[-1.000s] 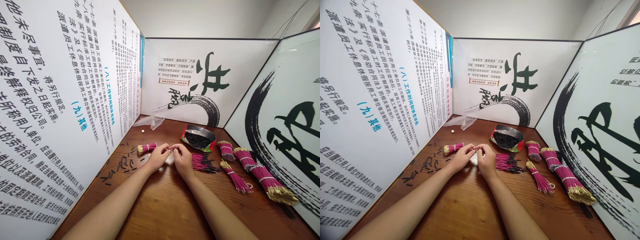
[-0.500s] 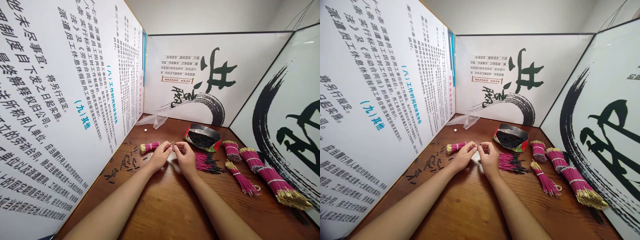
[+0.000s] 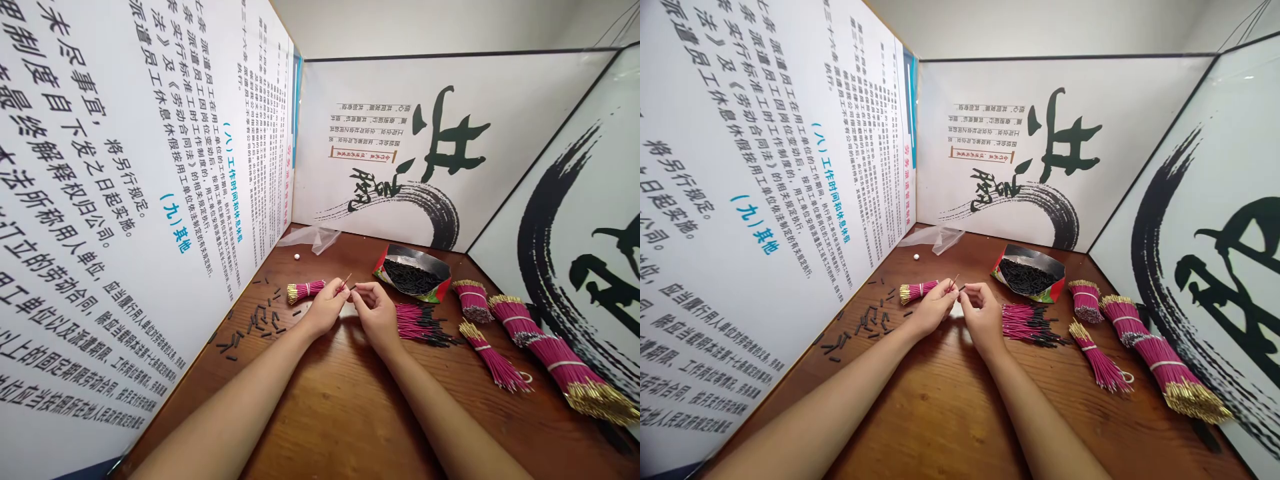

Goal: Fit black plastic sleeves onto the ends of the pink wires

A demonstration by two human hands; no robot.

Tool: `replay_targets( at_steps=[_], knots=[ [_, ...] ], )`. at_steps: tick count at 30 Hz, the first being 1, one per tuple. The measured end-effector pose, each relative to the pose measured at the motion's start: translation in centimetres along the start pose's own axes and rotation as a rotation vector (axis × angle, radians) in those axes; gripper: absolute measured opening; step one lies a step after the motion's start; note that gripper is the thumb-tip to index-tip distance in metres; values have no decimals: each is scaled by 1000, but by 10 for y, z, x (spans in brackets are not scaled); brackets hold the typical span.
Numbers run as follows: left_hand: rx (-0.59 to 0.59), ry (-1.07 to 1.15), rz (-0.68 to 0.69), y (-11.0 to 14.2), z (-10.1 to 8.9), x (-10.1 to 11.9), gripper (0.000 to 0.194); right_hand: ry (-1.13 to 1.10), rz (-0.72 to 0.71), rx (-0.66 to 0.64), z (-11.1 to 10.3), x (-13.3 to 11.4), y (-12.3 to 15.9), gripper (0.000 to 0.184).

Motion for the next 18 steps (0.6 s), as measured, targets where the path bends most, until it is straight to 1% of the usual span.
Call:
replay_targets(
  at_steps=[6,8,10,12,14,16,18],
  knots=[
    [7,28,-62,-1,-1,-4,23,137,-55,-16,0,-5,3,20],
    [-6,74,-84,-1,-1,-4,21,177,-68,-35,1,-6,4,18],
    [-30,146,-121,-2,1,-4,19,225,-83,-22,-3,-9,1,21],
    [-47,214,-178,-2,2,-4,17,305,-116,38,-14,-13,-6,23],
    [-45,255,-230,-2,2,-4,14,445,-175,126,-32,-18,-17,21],
    [-46,277,-256,-1,1,-3,9,726,-262,175,-52,-23,-27,20],
    [-67,293,-250,-1,2,-2,6,986,-274,229,-73,-20,-35,24]
  ],
)
Point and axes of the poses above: each hand's wrist, its own y-axis away from the middle knuckle, its own z-axis out of the palm, x = y × z, the point moved 4 cm from there along -y, towards the middle knuckle, and after that the axes turned 1 degree about -x, right-handed, at the moved point
